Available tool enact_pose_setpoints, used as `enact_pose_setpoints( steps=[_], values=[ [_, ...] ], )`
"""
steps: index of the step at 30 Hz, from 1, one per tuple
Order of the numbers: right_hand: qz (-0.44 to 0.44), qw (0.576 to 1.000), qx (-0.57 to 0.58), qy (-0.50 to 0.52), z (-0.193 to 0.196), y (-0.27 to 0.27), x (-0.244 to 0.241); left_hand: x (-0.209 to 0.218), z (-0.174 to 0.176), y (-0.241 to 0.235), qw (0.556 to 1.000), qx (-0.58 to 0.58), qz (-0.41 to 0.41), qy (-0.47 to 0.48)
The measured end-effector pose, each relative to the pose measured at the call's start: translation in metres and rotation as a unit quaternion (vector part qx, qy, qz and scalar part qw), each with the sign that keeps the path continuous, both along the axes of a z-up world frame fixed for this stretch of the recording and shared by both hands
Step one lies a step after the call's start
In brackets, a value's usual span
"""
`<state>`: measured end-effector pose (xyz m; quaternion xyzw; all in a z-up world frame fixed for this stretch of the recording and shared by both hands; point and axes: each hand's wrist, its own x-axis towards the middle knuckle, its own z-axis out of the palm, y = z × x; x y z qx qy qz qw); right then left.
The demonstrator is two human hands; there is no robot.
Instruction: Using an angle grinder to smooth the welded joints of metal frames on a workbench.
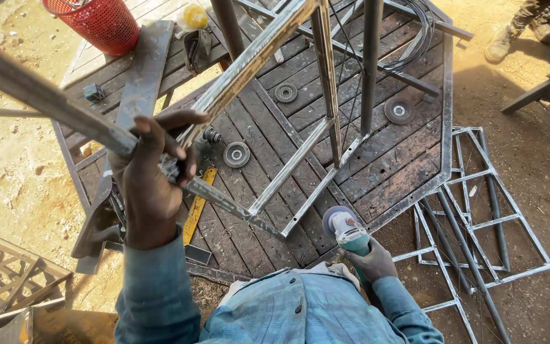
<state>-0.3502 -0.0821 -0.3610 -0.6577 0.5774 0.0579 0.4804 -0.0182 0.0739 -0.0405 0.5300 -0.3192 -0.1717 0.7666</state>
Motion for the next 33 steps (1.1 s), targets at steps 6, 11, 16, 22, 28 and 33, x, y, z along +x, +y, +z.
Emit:
enact_pose_setpoints(
  steps=[6,11,16,22,28,33],
  values=[
    [0.055,0.998,0.005,0.031,-0.013,-0.025,0.033,-0.001,-0.011,0.043,0.997,-0.015,-0.065,-0.037],
    [0.102,0.992,0.003,0.072,-0.028,-0.042,0.066,-0.026,-0.004,0.047,0.998,-0.029,-0.033,-0.053],
    [0.075,0.996,-0.013,0.052,-0.048,-0.051,0.083,-0.038,0.002,0.049,0.999,-0.001,-0.030,-0.043],
    [0.044,0.998,0.014,0.031,-0.062,-0.064,0.097,-0.046,0.004,0.047,0.998,0.001,-0.023,-0.065],
    [0.034,0.999,0.010,0.017,-0.082,-0.066,0.117,-0.056,0.005,0.046,0.999,0.007,-0.013,-0.047],
    [0.015,0.999,0.039,0.020,-0.073,-0.069,0.133,-0.056,0.005,0.044,0.998,0.010,-0.003,-0.058]
  ],
)
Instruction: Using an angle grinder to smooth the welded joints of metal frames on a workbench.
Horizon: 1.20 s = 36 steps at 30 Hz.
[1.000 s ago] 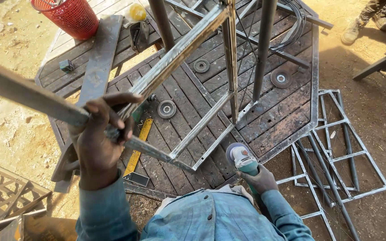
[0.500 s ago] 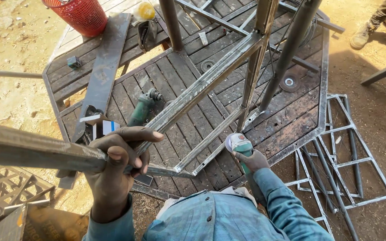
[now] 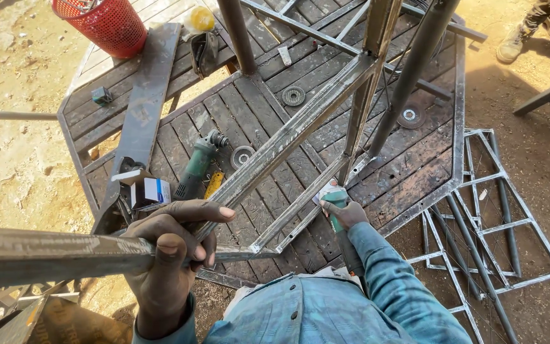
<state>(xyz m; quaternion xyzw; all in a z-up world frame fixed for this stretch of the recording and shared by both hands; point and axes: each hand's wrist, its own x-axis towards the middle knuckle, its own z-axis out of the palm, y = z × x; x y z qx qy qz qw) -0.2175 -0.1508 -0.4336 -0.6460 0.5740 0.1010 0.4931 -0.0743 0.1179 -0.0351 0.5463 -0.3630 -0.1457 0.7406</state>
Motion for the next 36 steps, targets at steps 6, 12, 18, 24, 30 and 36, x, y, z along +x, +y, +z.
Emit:
enact_pose_setpoints(
  steps=[6,12,18,24,30,36],
  values=[
    [-0.012,0.999,0.022,-0.029,0.008,0.003,-0.011,0.003,-0.003,0.000,1.000,0.001,0.012,0.006],
    [0.032,0.999,0.022,-0.033,0.013,0.018,-0.031,-0.001,-0.002,-0.001,1.000,-0.003,0.005,-0.006],
    [0.063,0.997,0.033,0.003,0.017,0.029,-0.026,-0.005,-0.003,0.000,1.000,-0.010,0.008,-0.002],
    [-0.003,1.000,0.014,-0.020,0.003,0.005,-0.023,-0.008,-0.001,0.000,1.000,-0.003,0.007,-0.018],
    [0.015,1.000,0.001,0.003,0.003,-0.003,-0.013,-0.015,0.003,-0.003,0.999,0.011,0.024,-0.039],
    [0.015,0.999,-0.017,-0.025,-0.020,-0.008,-0.005,-0.019,0.009,-0.002,0.997,0.039,0.028,-0.061]
  ],
)
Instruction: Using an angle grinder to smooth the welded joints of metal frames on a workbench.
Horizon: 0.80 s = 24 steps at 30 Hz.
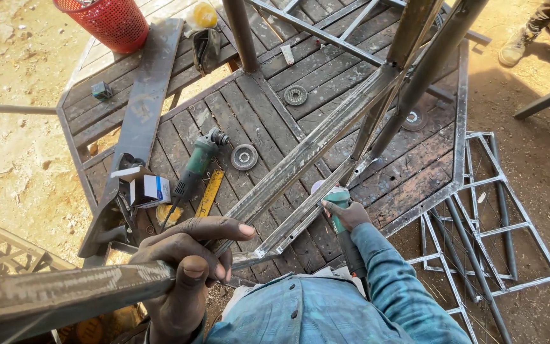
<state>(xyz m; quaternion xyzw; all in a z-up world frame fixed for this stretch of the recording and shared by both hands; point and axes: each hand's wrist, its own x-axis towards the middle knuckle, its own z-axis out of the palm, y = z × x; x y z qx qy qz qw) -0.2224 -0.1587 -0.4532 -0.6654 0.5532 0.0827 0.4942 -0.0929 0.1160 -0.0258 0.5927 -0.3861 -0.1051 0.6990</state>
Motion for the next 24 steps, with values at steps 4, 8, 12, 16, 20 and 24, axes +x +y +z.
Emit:
enact_pose_setpoints(
  steps=[4,8,12,16,20,24],
  values=[
    [0.026,0.999,0.021,0.017,0.021,0.007,-0.008,0.001,-0.003,0.002,1.000,0.015,0.012,0.014],
    [0.015,0.997,0.068,-0.020,0.048,0.025,-0.025,0.002,-0.006,0.003,0.999,-0.019,-0.011,0.047],
    [0.049,0.997,0.065,0.002,0.058,0.039,-0.049,0.000,-0.003,0.002,0.999,-0.007,0.001,0.046],
    [-0.007,0.997,0.077,0.018,0.062,0.041,-0.078,-0.004,0.006,0.002,0.999,0.037,0.019,-0.009],
    [-0.044,0.995,0.086,-0.001,0.069,0.039,-0.100,-0.019,0.002,-0.006,0.993,0.030,0.087,0.069],
    [-0.065,0.996,0.066,0.018,0.069,0.039,-0.117,-0.016,0.002,-0.001,0.992,0.038,0.102,0.072]
  ],
)
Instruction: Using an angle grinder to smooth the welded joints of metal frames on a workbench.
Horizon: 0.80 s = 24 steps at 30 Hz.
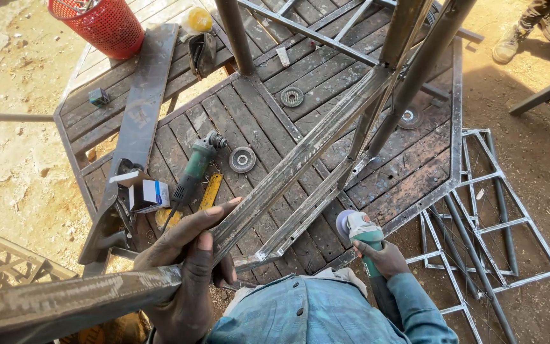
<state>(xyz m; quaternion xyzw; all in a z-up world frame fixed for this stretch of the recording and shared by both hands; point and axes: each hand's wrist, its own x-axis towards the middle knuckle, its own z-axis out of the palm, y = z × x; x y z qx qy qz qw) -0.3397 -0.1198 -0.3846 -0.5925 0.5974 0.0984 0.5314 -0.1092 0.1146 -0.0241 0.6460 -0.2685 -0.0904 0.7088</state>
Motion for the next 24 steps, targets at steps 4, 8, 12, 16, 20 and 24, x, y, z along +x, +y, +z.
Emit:
enact_pose_setpoints(
  steps=[4,8,12,16,20,24],
  values=[
    [-0.021,1.000,-0.010,-0.020,-0.003,0.003,-0.008,0.030,-0.007,0.014,0.993,-0.047,-0.095,-0.043],
    [-0.083,0.993,0.039,-0.078,0.012,0.006,-0.011,0.075,-0.017,0.046,0.991,-0.071,-0.114,-0.011],
    [-0.039,0.999,0.006,-0.008,0.018,0.004,-0.005,0.121,-0.032,0.066,0.985,-0.083,-0.138,-0.069],
    [0.068,0.994,-0.065,0.058,0.001,-0.004,-0.002,0.116,-0.022,0.051,0.990,-0.071,-0.117,-0.027],
    [0.079,0.988,-0.101,0.082,0.000,-0.013,0.011,0.108,-0.015,0.037,0.997,-0.046,-0.058,-0.022],
    [0.084,0.988,-0.100,0.084,0.007,-0.027,0.024,0.114,-0.018,0.036,0.998,-0.039,-0.044,-0.022]
  ],
)
